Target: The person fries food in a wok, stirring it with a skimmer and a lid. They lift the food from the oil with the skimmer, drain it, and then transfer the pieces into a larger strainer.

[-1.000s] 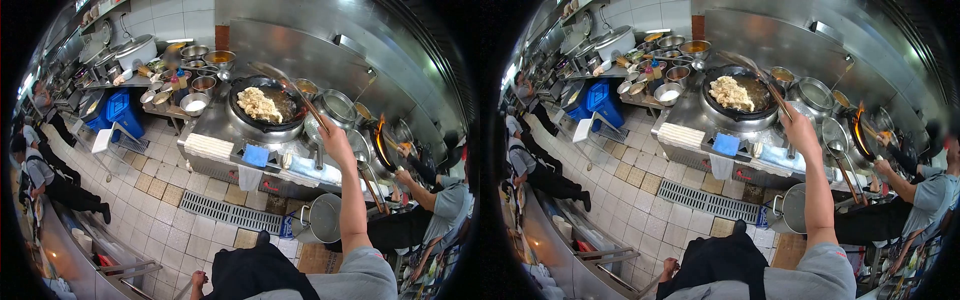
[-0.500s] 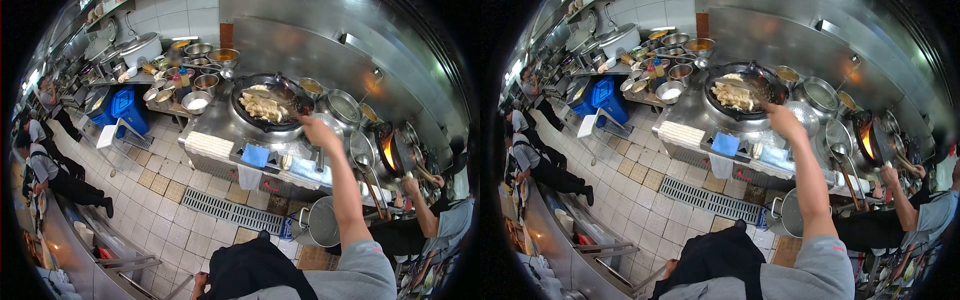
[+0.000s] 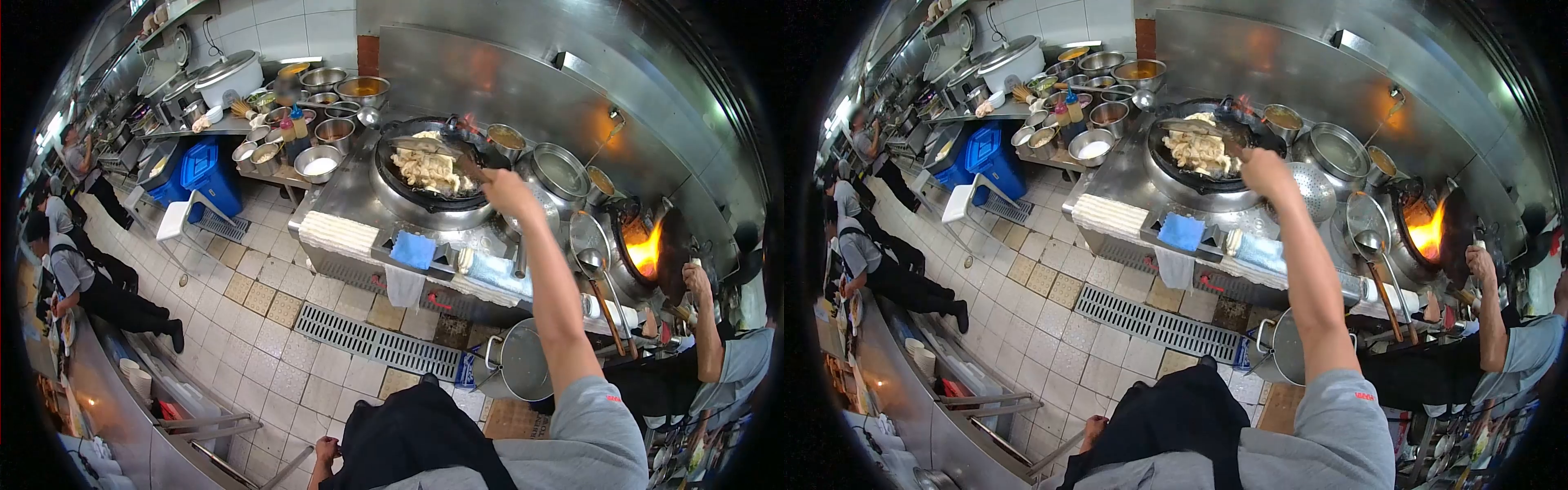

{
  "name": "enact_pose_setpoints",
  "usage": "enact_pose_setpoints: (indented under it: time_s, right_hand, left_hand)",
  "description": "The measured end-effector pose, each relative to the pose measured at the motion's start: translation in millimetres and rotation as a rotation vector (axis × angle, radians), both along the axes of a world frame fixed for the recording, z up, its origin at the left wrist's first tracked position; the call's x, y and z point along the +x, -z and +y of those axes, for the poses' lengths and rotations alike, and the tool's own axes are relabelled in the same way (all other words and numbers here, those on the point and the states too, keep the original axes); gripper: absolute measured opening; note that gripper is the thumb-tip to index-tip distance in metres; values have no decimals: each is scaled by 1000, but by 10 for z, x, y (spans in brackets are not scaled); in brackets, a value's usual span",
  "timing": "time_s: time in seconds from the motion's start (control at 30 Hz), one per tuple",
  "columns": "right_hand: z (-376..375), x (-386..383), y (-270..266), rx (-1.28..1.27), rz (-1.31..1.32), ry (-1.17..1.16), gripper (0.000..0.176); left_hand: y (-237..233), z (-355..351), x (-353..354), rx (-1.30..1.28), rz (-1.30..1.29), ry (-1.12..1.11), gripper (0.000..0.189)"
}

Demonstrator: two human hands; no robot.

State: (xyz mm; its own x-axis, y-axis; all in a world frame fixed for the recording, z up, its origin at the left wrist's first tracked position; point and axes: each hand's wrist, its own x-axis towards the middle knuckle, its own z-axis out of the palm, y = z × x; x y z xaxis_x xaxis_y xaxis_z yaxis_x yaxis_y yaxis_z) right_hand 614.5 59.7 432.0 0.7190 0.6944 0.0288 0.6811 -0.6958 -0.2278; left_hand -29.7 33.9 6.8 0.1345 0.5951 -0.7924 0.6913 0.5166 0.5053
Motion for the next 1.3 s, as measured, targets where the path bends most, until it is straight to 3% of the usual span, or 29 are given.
enact_pose_setpoints:
  time_s: [0.13,0.2,0.27,0.3,0.37,0.47,0.53,0.6,0.63,0.8,0.83,0.9,0.93,1.0,1.23,1.3]
  right_hand:
    - [-354,-113,-613,115,-6,8,41]
    - [-204,26,-312,115,-56,45,40]
    - [19,213,118,-76,13,3,40]
    - [-4,182,35,-73,10,9,40]
    - [-74,64,-184,56,-37,19,38]
    - [-283,-32,-689,69,53,12,34]
    - [-197,72,-487,115,19,25,35]
    - [2,115,-157,-96,18,13,37]
    - [94,222,112,-47,-5,40,36]
    - [-57,127,-368,62,-41,-11,40]
    - [-121,7,-542,86,100,41,42]
    - [14,137,-285,11,42,19,42]
    - [36,212,-71,-58,-8,17,42]
    - [175,226,169,-43,-6,43,38]
    - [-135,249,-634,94,-53,24,38]
    - [-26,259,-645,106,-45,42,39]
  left_hand:
    - [-73,-60,12,7,32,-66,10]
    - [222,-152,-155,8,16,-66,9]
    - [431,-201,-294,166,82,224,9]
    - [95,-210,-132,-7,76,23,10]
    - [-260,-182,20,-4,88,25,10]
    - [-59,-134,-49,33,76,9,11]
    - [15,-125,-39,64,54,-5,11]
    - [-75,-83,5,59,75,60,11]
    - [63,-56,-36,52,54,94,12]
    - [-44,17,48,-10,8,-65,11]
    - [78,19,-2,-35,-15,-139,11]
    - [159,-39,-33,-53,-42,-244,10]
    - [180,-80,-84,-54,-38,-240,10]
    - [147,-106,-76,59,1,27,9]
    - [-96,-232,-82,5,31,-75,8]
    - [-103,-221,-93,-4,51,-51,10]
